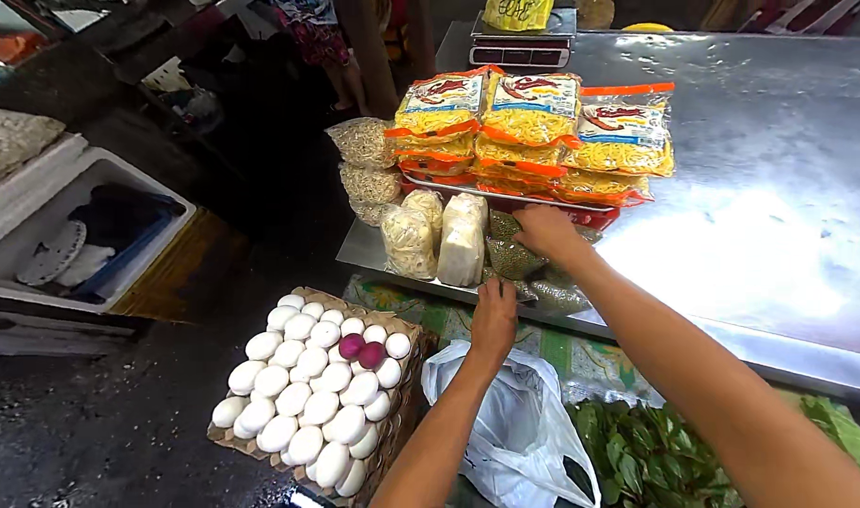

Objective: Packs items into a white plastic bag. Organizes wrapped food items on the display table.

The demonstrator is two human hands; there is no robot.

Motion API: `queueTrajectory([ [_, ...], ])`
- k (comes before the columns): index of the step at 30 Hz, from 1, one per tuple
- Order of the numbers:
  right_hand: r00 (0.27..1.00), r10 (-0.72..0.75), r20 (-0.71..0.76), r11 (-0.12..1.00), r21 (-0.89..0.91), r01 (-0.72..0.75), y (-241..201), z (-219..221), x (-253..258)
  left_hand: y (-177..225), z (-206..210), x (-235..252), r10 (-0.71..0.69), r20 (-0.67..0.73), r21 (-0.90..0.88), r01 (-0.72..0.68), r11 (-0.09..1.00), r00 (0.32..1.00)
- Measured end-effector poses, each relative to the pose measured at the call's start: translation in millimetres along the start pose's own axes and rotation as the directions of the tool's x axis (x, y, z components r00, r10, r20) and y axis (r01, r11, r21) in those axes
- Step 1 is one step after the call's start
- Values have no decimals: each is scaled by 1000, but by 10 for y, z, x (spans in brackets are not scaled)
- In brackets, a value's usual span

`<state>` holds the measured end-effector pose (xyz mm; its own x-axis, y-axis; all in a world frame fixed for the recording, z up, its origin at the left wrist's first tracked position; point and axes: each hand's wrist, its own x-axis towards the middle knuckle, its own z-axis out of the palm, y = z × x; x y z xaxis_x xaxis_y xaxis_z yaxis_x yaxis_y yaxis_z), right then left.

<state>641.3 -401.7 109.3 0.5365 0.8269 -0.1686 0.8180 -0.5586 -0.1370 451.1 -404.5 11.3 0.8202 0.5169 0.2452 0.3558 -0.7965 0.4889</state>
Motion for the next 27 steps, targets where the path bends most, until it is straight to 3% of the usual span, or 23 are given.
queueTrajectory([
  [7,961,-133,-244,988,46,148,16,134,-177,-41,68,25,14,-31,-58,-15,998,999],
  [12,972,-100,-215,984,120,128,107,161,-182,-67,103,33,13,-59,-59,-17,998,998],
  [16,975,-43,-216,961,257,99,224,-78,-432,-76,-23,23,-19,49,-94,23,995,999],
  [18,962,32,-271,962,270,44,410,-163,-591,-52,-57,-17,48,-56,-79,-52,996,997],
  [21,969,141,-202,971,222,-95,643,-101,-705,150,-143,-9,222,-223,-85,-246,966,949],
  [24,982,80,-174,980,192,-46,797,129,-665,453,-190,155,353,-187,-80,-372,925,917],
  [27,982,94,-164,980,186,-63,794,129,-635,650,-192,333,402,-104,-34,-408,913,910],
])
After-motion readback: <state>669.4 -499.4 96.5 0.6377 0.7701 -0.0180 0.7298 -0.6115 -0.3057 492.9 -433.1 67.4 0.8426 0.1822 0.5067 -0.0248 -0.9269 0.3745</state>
